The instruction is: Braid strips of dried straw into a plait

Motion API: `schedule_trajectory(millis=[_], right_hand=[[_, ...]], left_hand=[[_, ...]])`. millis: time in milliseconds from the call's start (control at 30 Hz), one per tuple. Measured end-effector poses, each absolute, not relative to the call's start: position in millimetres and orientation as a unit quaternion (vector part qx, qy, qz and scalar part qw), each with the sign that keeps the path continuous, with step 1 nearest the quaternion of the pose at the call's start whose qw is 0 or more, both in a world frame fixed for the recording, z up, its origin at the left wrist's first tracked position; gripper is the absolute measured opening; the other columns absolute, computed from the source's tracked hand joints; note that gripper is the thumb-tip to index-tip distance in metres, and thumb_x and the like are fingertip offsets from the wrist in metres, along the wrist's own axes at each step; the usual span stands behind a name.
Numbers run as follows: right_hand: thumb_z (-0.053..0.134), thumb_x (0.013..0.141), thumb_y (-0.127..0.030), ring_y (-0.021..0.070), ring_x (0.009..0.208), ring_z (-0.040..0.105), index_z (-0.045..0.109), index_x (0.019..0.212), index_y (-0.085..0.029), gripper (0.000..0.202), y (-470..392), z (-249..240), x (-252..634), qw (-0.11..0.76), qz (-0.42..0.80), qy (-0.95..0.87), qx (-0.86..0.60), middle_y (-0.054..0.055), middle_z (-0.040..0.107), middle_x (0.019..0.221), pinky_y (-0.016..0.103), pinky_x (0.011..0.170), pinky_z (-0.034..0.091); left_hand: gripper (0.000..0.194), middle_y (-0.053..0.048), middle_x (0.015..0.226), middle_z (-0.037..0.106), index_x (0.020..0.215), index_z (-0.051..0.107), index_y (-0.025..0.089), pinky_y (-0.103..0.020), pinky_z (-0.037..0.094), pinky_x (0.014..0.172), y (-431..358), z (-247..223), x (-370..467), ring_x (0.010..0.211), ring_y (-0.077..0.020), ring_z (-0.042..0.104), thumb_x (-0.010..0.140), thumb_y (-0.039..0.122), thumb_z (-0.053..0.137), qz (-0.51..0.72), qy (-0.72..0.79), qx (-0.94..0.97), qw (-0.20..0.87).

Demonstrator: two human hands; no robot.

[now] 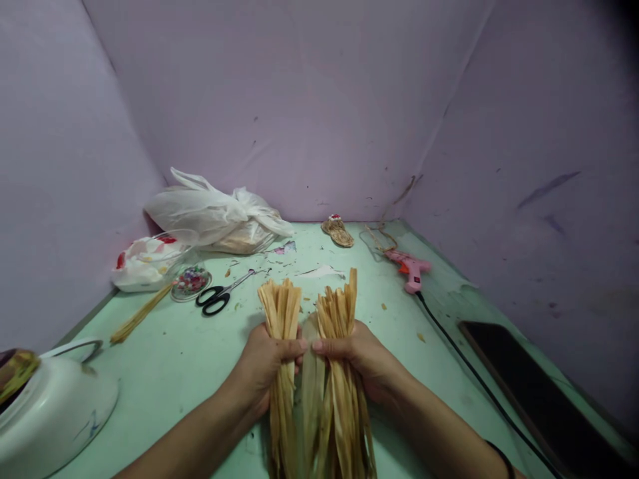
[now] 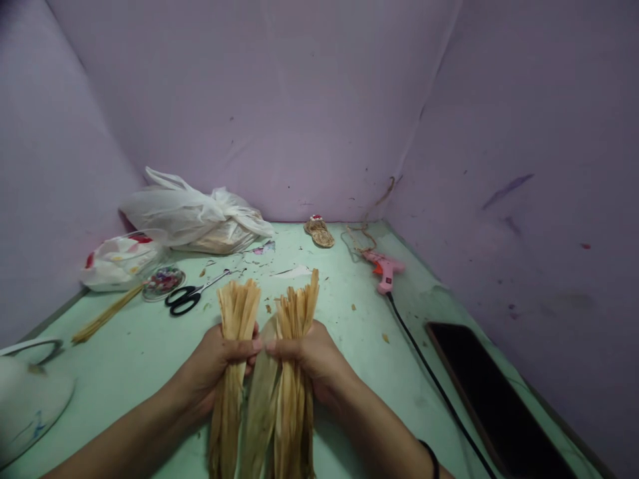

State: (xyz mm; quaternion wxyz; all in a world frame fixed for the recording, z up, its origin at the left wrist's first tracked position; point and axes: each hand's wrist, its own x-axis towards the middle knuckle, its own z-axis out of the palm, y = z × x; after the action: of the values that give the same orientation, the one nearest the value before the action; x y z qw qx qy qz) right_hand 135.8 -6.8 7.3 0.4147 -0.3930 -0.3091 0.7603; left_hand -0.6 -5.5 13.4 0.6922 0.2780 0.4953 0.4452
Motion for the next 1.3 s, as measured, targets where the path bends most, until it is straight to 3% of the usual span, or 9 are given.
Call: schedule_trajectory(millis=[167,400,633,900,1100,1300], right_hand=[[0.072,0.048,-0.014,0.0118,0.045,0.052,0.061,0.071,-0.012,0.025,-3.1,6.1,140.0,0.445,0.703,-0.312,-0.460,-0.001,0.059,0.052,0.025,0.050,0.044],[0.069,0.054,-0.012,0.0125,0.050,0.053,0.063,0.079,-0.013,0.026,-8.3,4.6,135.2,0.460,0.699,-0.346,-0.424,0.000,0.062,0.059,0.025,0.050,0.044],[0.072,0.054,-0.016,0.0140,0.059,0.057,0.065,0.082,-0.013,0.029,-10.3,10.0,131.3,0.450,0.672,-0.385,-0.446,0.002,0.065,0.070,0.025,0.057,0.046],[0.066,0.054,-0.012,0.0170,0.066,0.060,0.064,0.080,-0.014,0.026,-10.4,7.4,128.2,0.443,0.633,-0.416,-0.480,0.003,0.067,0.077,0.027,0.062,0.049],[0.061,0.053,-0.009,0.0164,0.063,0.059,0.064,0.075,-0.014,0.023,-9.8,4.4,128.0,0.443,0.631,-0.413,-0.485,0.001,0.064,0.067,0.026,0.058,0.048],[0.057,0.051,-0.007,0.0163,0.056,0.058,0.062,0.075,-0.012,0.024,-4.1,-0.8,133.9,0.437,0.652,-0.364,-0.501,0.001,0.064,0.061,0.027,0.054,0.046]], left_hand=[[0.025,0.006,0.042,0.050,0.065,0.053,0.014,-0.017,0.037,0.039,-1.8,15.6,-6.4,0.037,-0.0058,0.044,0.047,0.007,0.068,0.458,0.490,0.271,0.690],[0.029,0.000,0.055,0.060,0.077,0.058,0.011,-0.021,0.042,0.045,-5.5,12.2,-4.6,0.047,-0.0109,0.053,0.050,0.009,0.070,0.430,0.424,0.327,0.727],[0.032,-0.001,0.056,0.060,0.078,0.058,0.011,-0.032,0.048,0.052,-6.4,14.6,-1.6,0.051,-0.0176,0.057,0.048,0.007,0.067,0.445,0.442,0.323,0.709],[0.025,0.000,0.056,0.058,0.068,0.057,0.012,-0.027,0.045,0.052,-8.1,13.2,0.2,0.050,-0.0145,0.055,0.045,0.005,0.063,0.437,0.443,0.303,0.722],[0.017,0.004,0.044,0.049,0.056,0.054,0.012,-0.018,0.031,0.038,-5.4,10.0,-2.0,0.038,-0.0061,0.042,0.044,0.005,0.065,0.428,0.447,0.310,0.722],[0.027,0.001,0.050,0.056,0.067,0.053,0.014,-0.025,0.046,0.050,-2.2,14.0,-7.2,0.050,-0.0146,0.057,0.047,0.005,0.068,0.425,0.438,0.262,0.748]])
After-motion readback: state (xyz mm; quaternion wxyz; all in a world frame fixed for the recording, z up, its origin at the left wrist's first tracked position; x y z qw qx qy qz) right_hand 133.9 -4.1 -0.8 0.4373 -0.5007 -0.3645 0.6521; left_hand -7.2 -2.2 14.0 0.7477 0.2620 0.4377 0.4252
